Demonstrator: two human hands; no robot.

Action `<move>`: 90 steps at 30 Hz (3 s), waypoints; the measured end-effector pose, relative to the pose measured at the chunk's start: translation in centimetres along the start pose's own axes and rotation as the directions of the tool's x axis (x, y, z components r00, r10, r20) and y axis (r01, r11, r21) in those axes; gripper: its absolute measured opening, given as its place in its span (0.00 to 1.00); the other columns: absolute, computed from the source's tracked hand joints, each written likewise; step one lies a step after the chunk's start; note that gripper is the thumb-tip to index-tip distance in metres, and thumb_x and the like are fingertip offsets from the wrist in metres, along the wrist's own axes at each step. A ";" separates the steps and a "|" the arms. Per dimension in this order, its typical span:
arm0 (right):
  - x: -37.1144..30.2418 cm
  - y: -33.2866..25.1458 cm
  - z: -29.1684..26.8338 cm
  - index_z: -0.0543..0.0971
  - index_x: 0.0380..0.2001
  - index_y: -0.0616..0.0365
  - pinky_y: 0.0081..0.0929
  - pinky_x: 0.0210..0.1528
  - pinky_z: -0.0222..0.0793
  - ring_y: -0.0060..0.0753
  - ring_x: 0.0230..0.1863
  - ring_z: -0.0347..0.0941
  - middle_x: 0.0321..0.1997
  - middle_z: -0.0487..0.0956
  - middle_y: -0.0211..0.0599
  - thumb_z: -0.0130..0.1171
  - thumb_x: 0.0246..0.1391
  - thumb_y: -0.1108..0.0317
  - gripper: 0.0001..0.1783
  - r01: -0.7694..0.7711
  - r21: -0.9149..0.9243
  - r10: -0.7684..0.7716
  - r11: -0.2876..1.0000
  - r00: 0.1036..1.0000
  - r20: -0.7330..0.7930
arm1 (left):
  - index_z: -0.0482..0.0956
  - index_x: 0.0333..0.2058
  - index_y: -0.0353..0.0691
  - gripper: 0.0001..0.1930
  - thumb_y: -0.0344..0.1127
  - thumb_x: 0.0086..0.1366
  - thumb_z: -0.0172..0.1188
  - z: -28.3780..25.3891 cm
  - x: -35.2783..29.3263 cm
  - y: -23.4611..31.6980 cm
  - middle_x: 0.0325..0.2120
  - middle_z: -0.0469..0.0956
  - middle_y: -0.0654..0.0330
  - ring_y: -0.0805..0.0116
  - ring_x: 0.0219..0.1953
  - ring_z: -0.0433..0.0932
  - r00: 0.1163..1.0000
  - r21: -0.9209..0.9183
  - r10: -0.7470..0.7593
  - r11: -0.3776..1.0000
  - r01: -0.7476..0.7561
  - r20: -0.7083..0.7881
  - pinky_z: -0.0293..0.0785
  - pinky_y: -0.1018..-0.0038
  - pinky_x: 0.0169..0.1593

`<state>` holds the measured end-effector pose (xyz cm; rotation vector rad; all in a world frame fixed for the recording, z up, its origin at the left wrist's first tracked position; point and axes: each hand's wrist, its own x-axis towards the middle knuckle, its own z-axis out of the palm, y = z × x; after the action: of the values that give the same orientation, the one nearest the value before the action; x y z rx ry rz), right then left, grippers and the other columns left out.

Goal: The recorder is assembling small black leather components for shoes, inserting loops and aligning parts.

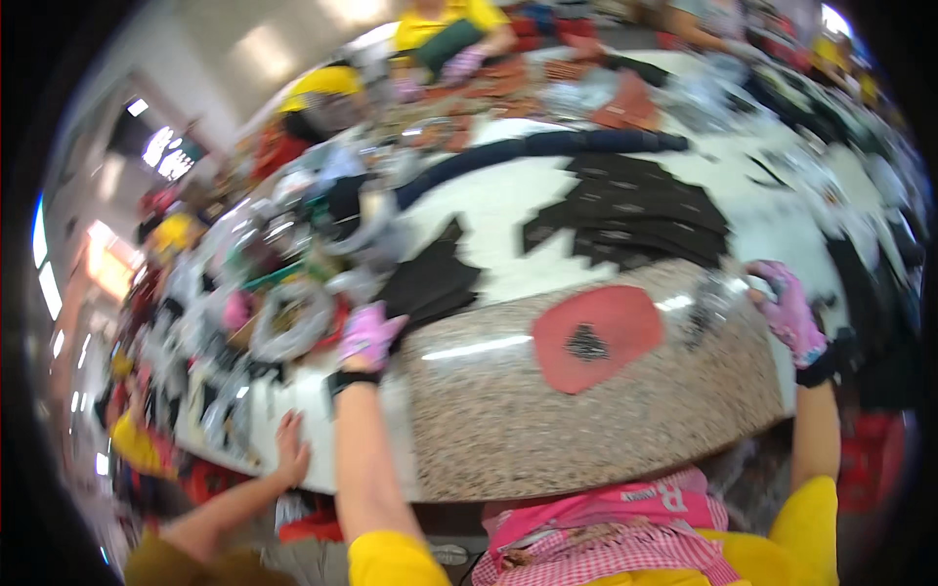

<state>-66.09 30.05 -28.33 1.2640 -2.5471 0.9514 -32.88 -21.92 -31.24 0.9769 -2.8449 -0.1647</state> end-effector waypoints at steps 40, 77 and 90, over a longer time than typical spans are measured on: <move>-5.2 -20.2 7.5 0.80 0.34 0.62 0.19 0.41 0.70 0.23 0.39 0.73 0.36 0.77 0.35 0.61 0.48 0.80 0.08 -0.130 0.815 -0.148 0.565 0.955 0.255 | 0.72 0.45 0.30 0.13 0.27 0.63 0.54 -0.2 -20.3 23.2 0.33 0.76 0.61 0.77 0.34 0.71 0.909 -0.930 -0.196 -0.088 0.357 0.367 0.70 0.79 0.39; -7.1 -15.6 11.2 0.75 0.30 0.53 0.38 0.33 0.71 0.40 0.38 0.72 0.33 0.73 0.36 0.54 0.44 0.64 0.09 0.399 -0.150 -0.247 0.905 0.779 0.576 | 0.75 0.41 0.35 0.15 0.22 0.52 0.56 1.0 -21.2 25.6 0.47 0.71 0.49 0.49 0.47 0.71 0.923 -0.658 0.374 0.673 -0.338 -0.092 0.70 0.62 0.51; -0.3 -13.0 13.8 0.77 0.31 0.51 0.37 0.34 0.66 0.40 0.32 0.75 0.28 0.75 0.37 0.54 0.48 0.66 0.06 0.421 -0.280 -0.298 0.863 0.871 0.390 | 0.76 0.46 0.39 0.22 0.23 0.49 0.53 3.3 -21.1 26.1 0.48 0.71 0.52 0.49 0.50 0.68 0.909 -0.518 0.405 0.801 -0.301 0.100 0.68 0.60 0.54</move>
<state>-54.06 16.23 -33.19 1.8167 -2.4050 0.1900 -32.65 11.73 -32.58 0.3245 -2.8594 -0.9469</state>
